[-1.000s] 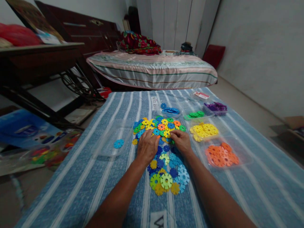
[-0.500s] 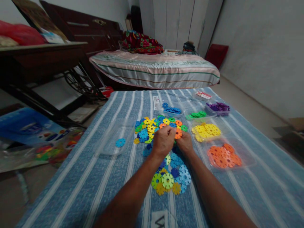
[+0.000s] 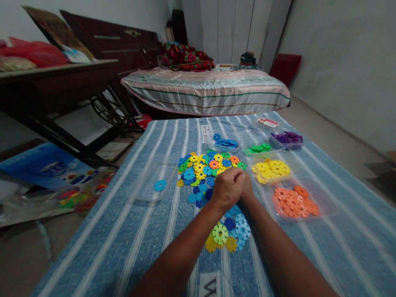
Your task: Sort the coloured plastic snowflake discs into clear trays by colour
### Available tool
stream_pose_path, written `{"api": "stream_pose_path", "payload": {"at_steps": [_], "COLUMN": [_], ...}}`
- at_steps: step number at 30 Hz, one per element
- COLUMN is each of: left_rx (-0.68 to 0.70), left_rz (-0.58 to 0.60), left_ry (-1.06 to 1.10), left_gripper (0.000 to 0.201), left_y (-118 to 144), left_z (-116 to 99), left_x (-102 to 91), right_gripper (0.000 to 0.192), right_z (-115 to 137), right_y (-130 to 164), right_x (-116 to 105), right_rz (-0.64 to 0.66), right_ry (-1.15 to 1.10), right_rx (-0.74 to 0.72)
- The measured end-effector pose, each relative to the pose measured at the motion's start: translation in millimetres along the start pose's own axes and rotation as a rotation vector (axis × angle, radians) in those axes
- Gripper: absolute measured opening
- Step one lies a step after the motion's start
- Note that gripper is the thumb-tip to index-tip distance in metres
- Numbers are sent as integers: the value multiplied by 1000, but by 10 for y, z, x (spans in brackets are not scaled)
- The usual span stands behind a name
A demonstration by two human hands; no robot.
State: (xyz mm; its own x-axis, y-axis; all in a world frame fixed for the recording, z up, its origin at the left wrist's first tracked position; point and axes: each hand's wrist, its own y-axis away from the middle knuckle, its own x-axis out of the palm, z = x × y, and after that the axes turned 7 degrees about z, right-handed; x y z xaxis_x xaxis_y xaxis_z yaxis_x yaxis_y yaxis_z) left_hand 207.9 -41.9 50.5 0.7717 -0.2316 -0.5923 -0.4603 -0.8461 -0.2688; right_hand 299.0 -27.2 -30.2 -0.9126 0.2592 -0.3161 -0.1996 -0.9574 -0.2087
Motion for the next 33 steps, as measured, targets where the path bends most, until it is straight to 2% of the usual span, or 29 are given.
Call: {"api": "stream_pose_path", "payload": {"at_steps": [5, 9, 12, 15, 24, 33], "left_rx": [-46, -24, -34, -33, -62, -44], "left_rz": [-30, 81, 163, 185, 95, -22], "left_ry": [-322, -533, -616, -655, -717, -702], "left_gripper": [18, 17, 24, 24, 17, 12], "left_y": [-2, 15, 69, 129, 298, 463], "left_z": [340, 523, 588, 614, 725, 805], "left_x": [-182, -219, -223, -261, -529, -544], "right_gripper": [24, 25, 26, 26, 23, 21], "right_z": [81, 86, 62, 44, 53, 104], "right_y": [-23, -28, -33, -35, -29, 5], "right_x": [-8, 19, 24, 28, 10, -23], "right_rz": [-25, -25, -28, -46, -58, -64], "right_ry": [-175, -195, -215, -222, -242, -218], "right_rx": [3, 41, 56, 74, 124, 126]}}
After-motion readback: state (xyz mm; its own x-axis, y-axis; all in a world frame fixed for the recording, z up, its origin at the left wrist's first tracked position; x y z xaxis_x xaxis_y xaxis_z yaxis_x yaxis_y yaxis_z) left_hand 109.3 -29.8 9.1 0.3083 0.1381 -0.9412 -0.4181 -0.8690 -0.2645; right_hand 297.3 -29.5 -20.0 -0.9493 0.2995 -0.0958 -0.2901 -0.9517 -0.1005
